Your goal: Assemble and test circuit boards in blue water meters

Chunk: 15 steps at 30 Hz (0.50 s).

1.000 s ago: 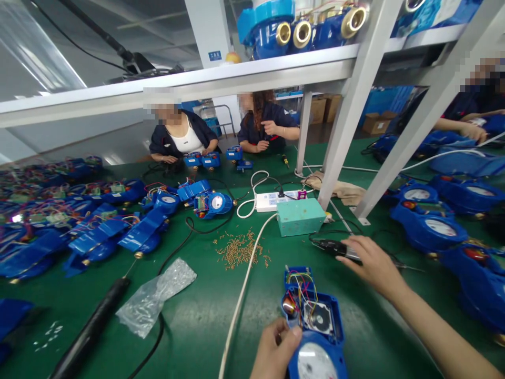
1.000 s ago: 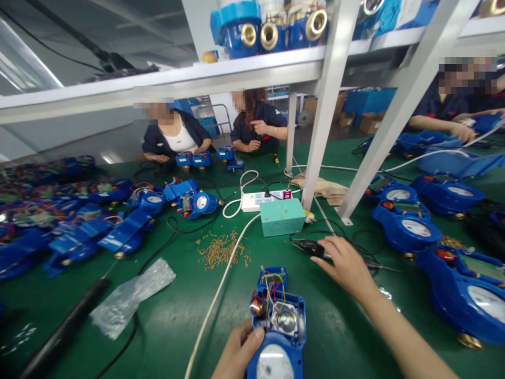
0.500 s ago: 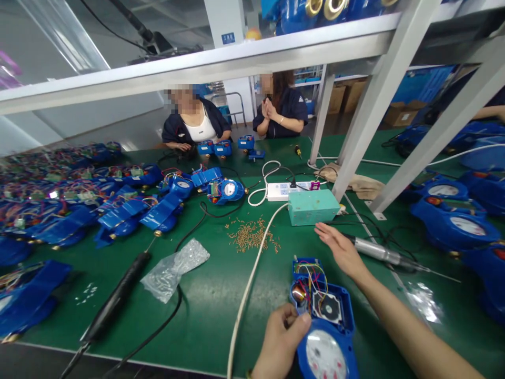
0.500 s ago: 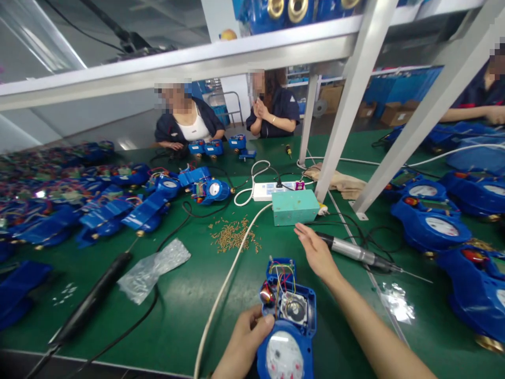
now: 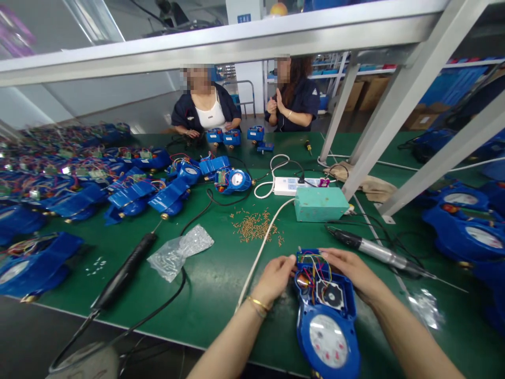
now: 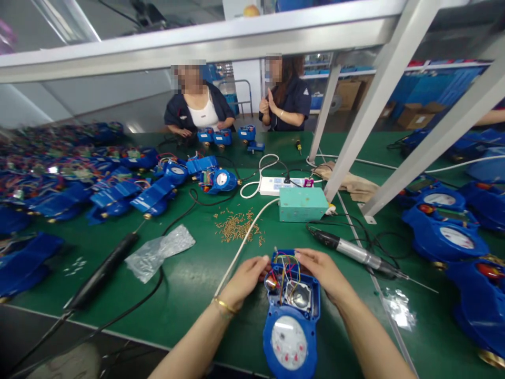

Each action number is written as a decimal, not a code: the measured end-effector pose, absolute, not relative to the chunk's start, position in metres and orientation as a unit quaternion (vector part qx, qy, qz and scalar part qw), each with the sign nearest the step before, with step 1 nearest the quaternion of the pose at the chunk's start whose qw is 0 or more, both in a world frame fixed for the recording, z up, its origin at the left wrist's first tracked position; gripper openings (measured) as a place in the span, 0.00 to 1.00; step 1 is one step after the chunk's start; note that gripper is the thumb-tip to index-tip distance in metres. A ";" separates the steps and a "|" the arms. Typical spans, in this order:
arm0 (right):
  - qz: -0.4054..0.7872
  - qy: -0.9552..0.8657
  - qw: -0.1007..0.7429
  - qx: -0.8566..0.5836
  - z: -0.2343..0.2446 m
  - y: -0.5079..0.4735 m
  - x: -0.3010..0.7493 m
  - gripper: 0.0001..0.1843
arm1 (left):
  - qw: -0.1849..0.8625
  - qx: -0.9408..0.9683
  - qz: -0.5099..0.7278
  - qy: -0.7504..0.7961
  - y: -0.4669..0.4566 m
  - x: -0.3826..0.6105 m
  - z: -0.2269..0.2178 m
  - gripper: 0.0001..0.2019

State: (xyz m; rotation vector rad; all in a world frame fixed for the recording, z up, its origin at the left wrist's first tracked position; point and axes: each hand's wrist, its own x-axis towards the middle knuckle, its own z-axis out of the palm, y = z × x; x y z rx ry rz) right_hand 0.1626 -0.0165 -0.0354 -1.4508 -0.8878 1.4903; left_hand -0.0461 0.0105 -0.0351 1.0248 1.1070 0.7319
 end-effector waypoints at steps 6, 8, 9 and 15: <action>0.562 -0.392 0.470 -0.557 -0.018 -0.023 0.166 0.48 | 0.695 0.423 0.387 0.434 0.025 -0.022 -0.020 0.22; 0.554 -0.423 0.476 -0.537 -0.012 -0.028 0.165 0.50 | 0.695 0.421 0.399 0.424 0.020 -0.023 -0.016 0.22; 0.549 -0.435 0.477 -0.531 -0.011 -0.030 0.164 0.51 | 0.694 0.422 0.402 0.422 0.017 -0.024 -0.014 0.21; 0.496 -0.460 0.472 -0.564 -0.017 -0.036 0.157 0.47 | 0.444 0.600 0.496 0.443 0.014 -0.032 0.006 0.10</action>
